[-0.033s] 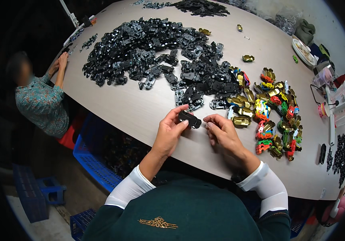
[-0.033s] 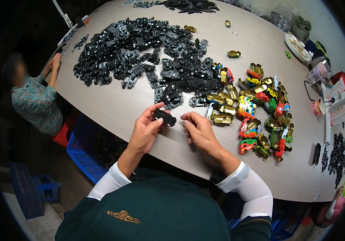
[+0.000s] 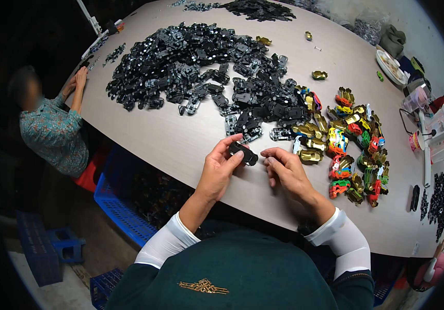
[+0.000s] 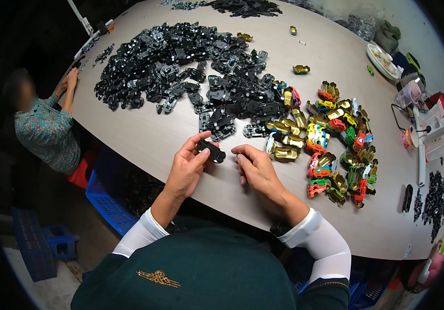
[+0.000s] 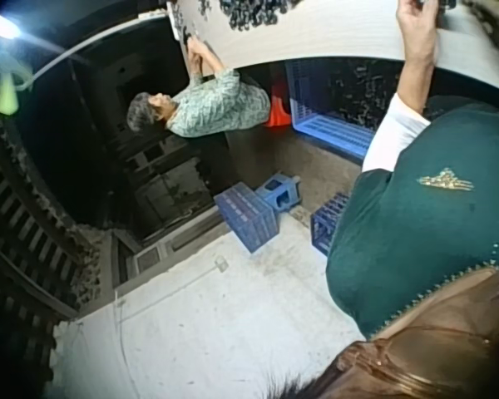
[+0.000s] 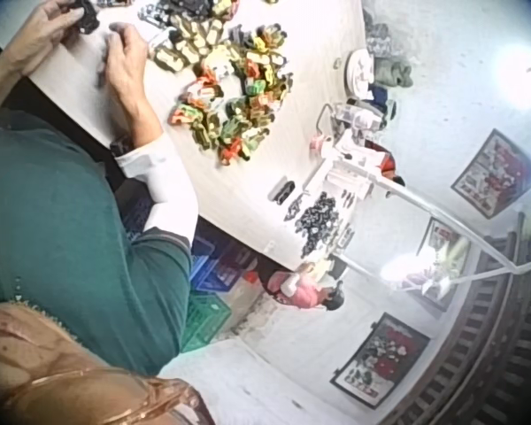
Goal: The person assembles small toy cars by hand at a large table. They pick up a black chassis and a colored body, fit them together, and place the completed unit on the table. The process is repeated with different colored bodies throughout the clip.
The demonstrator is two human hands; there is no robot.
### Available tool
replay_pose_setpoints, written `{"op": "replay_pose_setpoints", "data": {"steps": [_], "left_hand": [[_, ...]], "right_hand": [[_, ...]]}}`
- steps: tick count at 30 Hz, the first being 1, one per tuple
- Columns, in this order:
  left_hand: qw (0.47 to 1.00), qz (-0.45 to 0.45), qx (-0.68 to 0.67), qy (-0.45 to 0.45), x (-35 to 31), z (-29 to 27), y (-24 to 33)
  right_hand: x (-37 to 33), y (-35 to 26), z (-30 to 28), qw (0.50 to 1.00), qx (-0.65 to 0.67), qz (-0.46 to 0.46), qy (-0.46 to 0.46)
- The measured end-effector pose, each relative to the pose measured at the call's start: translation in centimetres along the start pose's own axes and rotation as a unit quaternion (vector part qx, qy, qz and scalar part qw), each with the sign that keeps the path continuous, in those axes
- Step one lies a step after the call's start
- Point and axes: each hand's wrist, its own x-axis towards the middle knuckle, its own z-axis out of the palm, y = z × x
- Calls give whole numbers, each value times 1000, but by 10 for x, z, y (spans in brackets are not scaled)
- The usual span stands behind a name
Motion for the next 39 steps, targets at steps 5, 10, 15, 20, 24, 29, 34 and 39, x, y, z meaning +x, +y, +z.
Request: {"op": "replay_pose_setpoints", "data": {"steps": [5,10,15,20,24,29,34,39], "left_hand": [[998,-23,52,0,0,-3,2],[998,-53,-35,12,4,-5,-2],[992,-109,-60,-10,4,-4,-4],[992,-120,-38,-20,3,1,-4],[995,-95,-23,-17,0,4,-5],[993,-3,119,-11,-2,8,-1],[990,42,132,5,-3,13,0],[996,26,80,39,1,12,3]], "right_hand": [[-6,-7,8,999,-11,-32,3],[-7,-8,8,994,-53,-88,-40],[-13,-13,19,993,5,-94,-74],[-14,-13,19,994,-1,-92,-62],[-14,-12,19,993,-8,-97,-61],[-10,3,23,994,-7,-103,-31],[-8,3,22,993,67,-79,-51],[-8,-8,12,981,172,10,-86]]}}
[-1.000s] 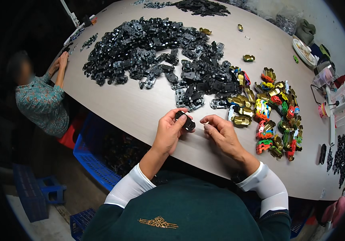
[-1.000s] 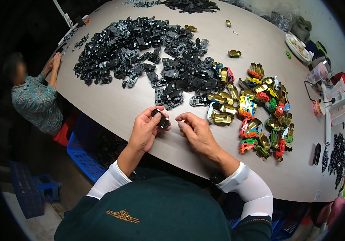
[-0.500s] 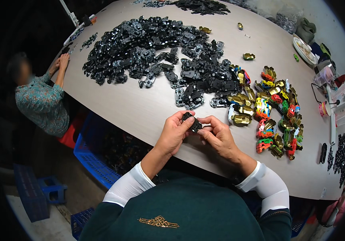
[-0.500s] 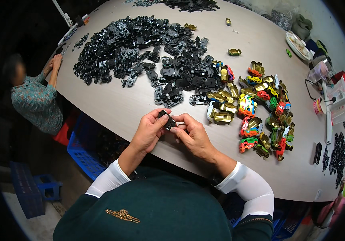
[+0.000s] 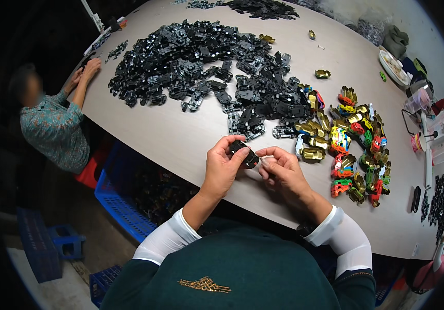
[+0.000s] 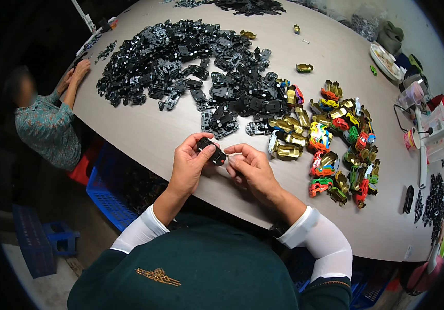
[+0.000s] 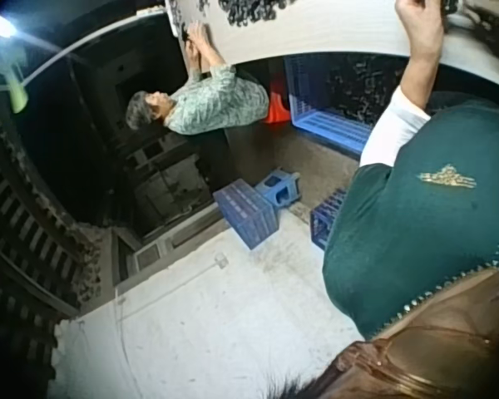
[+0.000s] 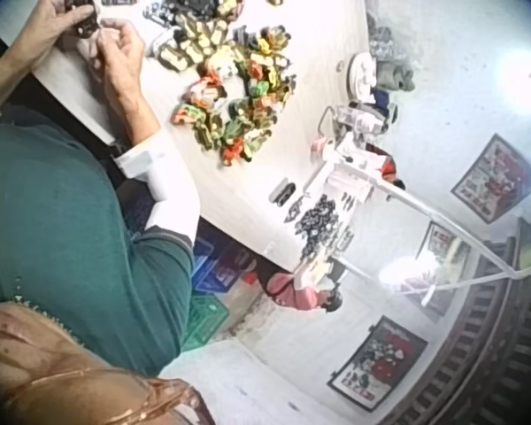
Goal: The person assembles small toy cars by hand at a large table. They pick up a black chassis and a colored body, fit them together, and place the completed unit on the table. The process is repeated with different colored bodies throughout the clip.
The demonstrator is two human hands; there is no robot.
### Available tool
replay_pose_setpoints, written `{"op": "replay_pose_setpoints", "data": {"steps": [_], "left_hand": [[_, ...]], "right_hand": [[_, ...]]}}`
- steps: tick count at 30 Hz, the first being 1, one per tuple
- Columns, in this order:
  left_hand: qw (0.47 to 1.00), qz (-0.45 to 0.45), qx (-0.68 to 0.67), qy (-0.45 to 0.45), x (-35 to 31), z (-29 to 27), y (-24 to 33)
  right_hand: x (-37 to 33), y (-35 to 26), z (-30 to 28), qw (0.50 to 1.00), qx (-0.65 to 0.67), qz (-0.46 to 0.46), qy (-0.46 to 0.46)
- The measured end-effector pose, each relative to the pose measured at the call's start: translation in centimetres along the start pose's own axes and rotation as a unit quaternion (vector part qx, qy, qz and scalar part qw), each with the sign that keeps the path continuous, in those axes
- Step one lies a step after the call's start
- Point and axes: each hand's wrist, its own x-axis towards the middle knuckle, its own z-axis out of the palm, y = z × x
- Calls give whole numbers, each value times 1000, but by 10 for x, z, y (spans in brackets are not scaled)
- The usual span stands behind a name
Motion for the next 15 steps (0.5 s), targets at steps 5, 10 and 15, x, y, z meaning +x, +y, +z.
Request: {"op": "replay_pose_setpoints", "data": {"steps": [5,10,15], "left_hand": [[999,16,29,4,-2,1,-4],[998,10,56,5,-2,1,-2],[999,-11,24,-41,6,-17,9]], "right_hand": [[-2,-2,5,992,-125,-3,24],[2,9,-1,976,-211,-52,7],[-1,-19,-13,970,-216,-79,-76]]}}
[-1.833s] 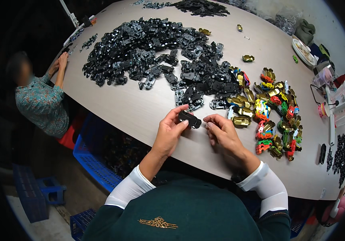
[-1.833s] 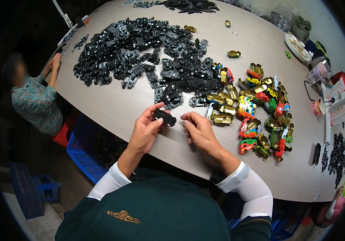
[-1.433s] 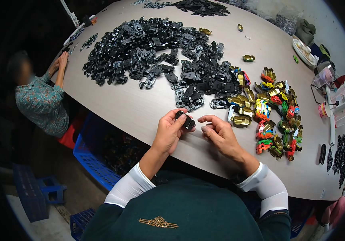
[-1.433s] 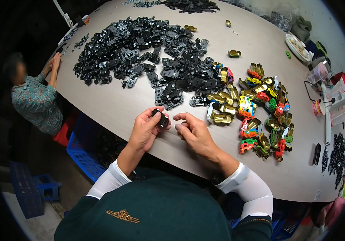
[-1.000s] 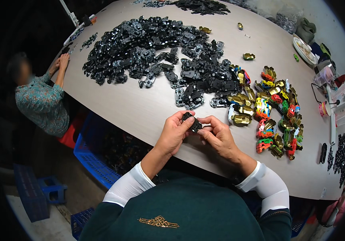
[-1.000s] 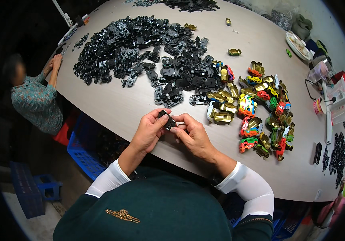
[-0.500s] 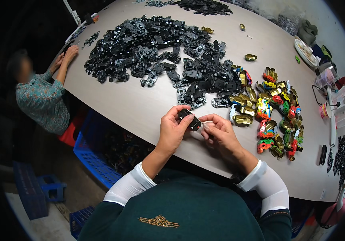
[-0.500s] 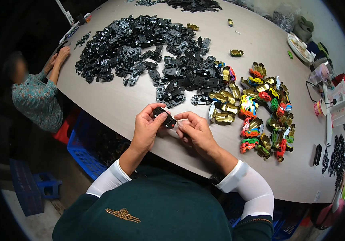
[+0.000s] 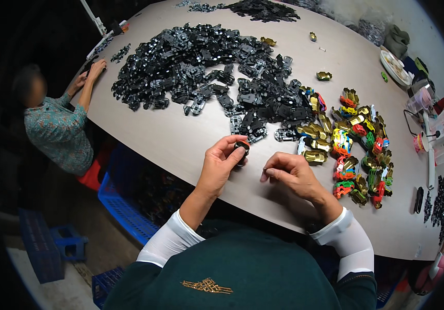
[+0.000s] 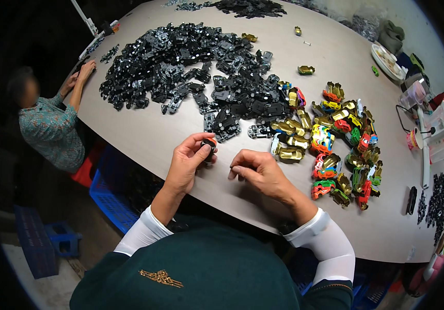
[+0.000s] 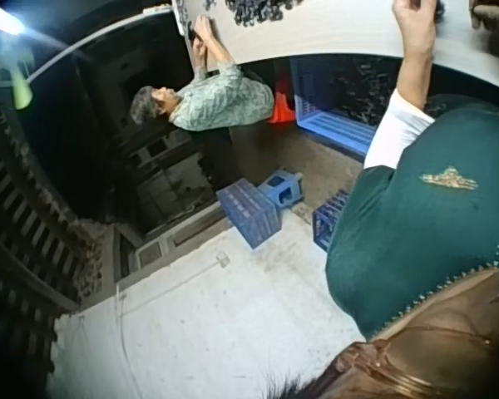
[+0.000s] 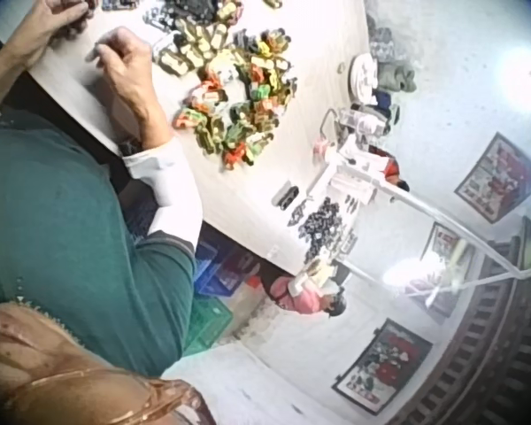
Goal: The person assembles small toy cars by hand at a large table. They pick up a black chassis and a colored body, fit them together, and place the completed unit on the table. The process is repeated with different colored bodies throughout the clip.
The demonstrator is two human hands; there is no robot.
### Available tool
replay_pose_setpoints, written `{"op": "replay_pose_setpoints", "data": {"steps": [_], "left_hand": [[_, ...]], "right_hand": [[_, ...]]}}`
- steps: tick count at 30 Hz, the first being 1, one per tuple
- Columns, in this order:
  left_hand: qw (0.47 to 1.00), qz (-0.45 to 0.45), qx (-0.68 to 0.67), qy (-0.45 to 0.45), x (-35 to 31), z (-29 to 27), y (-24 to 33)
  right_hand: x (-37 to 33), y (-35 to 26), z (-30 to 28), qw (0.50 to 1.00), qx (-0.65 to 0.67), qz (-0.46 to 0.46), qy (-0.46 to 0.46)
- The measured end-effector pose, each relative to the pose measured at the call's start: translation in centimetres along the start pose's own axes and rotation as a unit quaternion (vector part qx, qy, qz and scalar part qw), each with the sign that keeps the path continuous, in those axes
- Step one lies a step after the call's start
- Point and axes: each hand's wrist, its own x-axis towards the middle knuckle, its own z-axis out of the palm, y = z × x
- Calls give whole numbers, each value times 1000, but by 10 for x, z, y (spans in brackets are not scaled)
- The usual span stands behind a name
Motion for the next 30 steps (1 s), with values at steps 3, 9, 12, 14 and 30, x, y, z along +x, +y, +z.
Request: {"op": "replay_pose_setpoints", "data": {"steps": [3,9,12,14,30], "left_hand": [[993,-86,-59,-54,-8,5,2],[986,-135,-25,-97,-11,9,-8],[984,-139,-7,-112,-11,9,-7],[984,-140,-2,-114,-12,9,-8],[984,-90,-84,-132,-12,3,-12]], "right_hand": [[1,3,-5,999,-20,-12,42],[0,-3,-1,967,220,119,41],[0,4,0,966,231,107,36],[0,5,1,961,251,117,25],[0,12,4,983,179,45,6]]}}
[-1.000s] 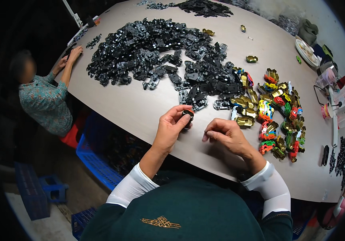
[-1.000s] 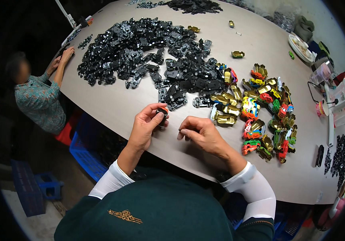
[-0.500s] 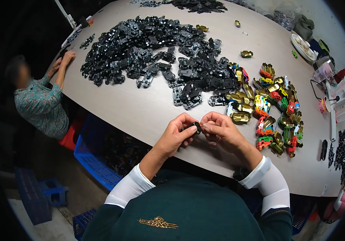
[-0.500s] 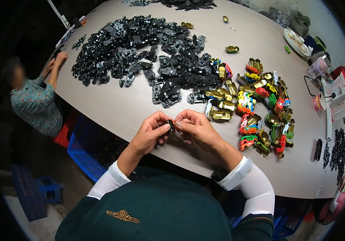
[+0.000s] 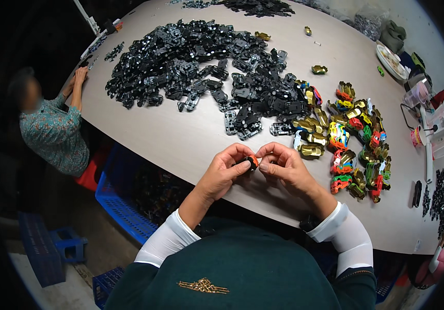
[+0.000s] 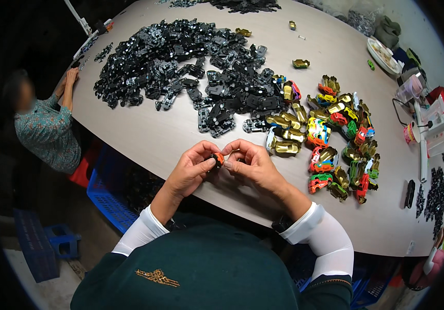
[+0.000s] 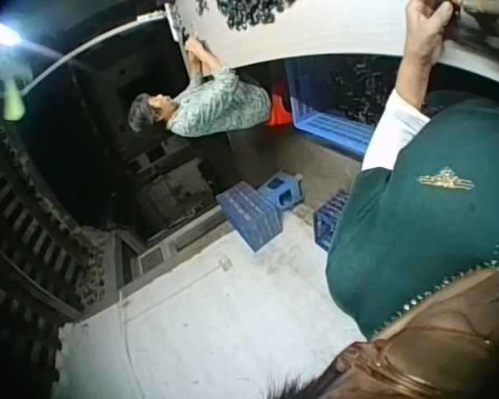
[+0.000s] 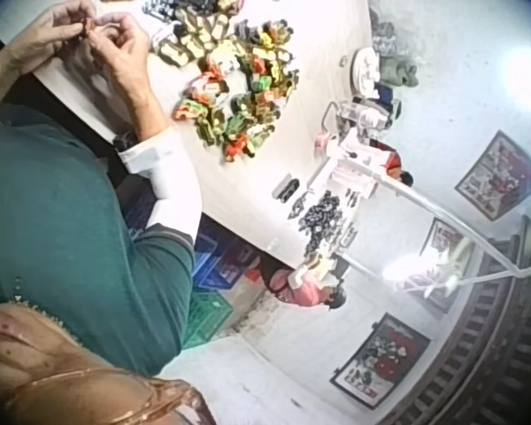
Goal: The person assembles small toy cars by hand at a large table. They pick up a black chassis and a colored body, fit them together, and place the completed unit on the table. The process is repeated with different colored bodies throughout the clip.
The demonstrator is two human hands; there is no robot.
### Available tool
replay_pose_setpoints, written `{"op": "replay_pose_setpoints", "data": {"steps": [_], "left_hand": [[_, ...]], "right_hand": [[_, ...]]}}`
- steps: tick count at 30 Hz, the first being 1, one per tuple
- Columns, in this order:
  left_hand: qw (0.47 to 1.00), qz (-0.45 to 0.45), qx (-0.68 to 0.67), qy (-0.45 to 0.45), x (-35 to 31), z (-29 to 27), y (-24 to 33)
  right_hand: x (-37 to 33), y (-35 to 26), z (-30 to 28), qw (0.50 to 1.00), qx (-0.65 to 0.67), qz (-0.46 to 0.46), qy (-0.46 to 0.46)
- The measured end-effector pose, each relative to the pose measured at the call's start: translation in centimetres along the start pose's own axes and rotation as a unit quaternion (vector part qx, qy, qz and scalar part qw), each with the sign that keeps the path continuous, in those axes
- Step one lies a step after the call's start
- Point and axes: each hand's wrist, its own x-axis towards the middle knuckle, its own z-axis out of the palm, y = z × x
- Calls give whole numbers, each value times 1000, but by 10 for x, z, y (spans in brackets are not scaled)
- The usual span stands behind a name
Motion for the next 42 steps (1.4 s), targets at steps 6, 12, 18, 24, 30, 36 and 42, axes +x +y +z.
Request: {"op": "replay_pose_setpoints", "data": {"steps": [6,12,18,24,30,36,42], "left_hand": [[1000,24,7,-5,1,0,-1],[999,44,-3,-16,1,6,0],[965,116,234,-12,0,0,11],[949,100,298,30,-6,7,16],[969,73,234,31,-7,13,13],[980,77,185,6,-4,16,9],[980,67,186,3,-4,12,8]], "right_hand": [[-3,-6,6,998,-41,-19,32],[-4,-11,12,979,-178,-73,69],[-2,2,7,962,-206,-151,92],[1,-8,15,929,-305,-183,106],[0,-4,13,957,-226,-149,102],[-1,6,7,954,-215,-152,144],[-1,-3,11,913,-317,-214,143]]}}
